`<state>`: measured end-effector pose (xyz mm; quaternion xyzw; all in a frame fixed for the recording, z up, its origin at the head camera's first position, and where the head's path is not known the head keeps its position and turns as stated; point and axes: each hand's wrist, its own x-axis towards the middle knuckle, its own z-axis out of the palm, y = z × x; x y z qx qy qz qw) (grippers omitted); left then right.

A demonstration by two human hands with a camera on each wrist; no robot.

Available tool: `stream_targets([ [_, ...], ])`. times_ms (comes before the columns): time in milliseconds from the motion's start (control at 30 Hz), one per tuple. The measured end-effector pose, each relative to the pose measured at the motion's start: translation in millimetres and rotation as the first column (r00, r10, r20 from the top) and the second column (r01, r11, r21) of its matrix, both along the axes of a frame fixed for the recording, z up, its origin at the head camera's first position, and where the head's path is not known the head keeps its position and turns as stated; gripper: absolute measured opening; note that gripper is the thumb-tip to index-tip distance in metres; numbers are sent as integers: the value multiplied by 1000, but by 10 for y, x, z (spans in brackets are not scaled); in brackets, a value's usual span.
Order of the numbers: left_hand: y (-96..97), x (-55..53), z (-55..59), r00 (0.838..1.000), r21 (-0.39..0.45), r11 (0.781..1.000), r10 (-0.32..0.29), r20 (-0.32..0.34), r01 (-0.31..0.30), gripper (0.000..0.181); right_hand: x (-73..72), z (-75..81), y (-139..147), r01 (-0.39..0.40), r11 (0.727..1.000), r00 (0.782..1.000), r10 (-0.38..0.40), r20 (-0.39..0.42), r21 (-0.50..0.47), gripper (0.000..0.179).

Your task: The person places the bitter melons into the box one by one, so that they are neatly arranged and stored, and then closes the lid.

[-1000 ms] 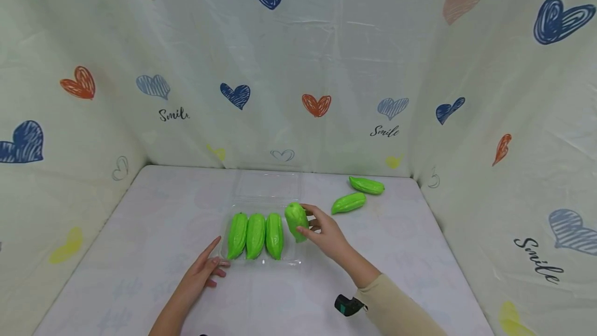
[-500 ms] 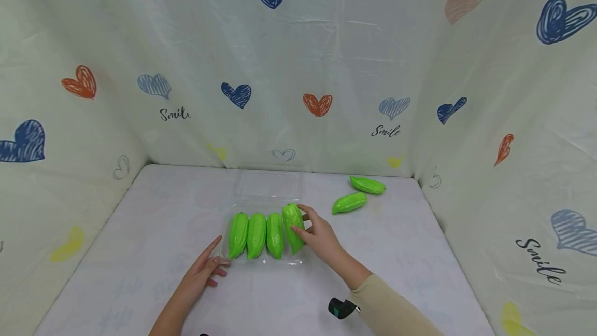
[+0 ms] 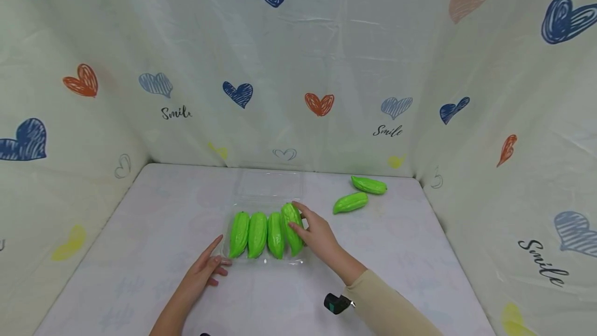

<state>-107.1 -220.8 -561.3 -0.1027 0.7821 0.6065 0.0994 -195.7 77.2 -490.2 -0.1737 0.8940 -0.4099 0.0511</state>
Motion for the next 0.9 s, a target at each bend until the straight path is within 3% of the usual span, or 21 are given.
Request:
stream_targets([
  [300,-1,-3,-26,1000,9,1000,-2,-21,3,54,-54,4,-87,13,984,996,3,-87,179,50],
  [633,-22,4,-40,999,29,1000,-7,-32,8,54,-108,-9,-171,59,964,996,-41,-74,259,50],
  [900,-27,-1,-40,999,29,1000,-8,-35,9,54,-123,-13,-175,53,965,999,-49,-23,258,53],
])
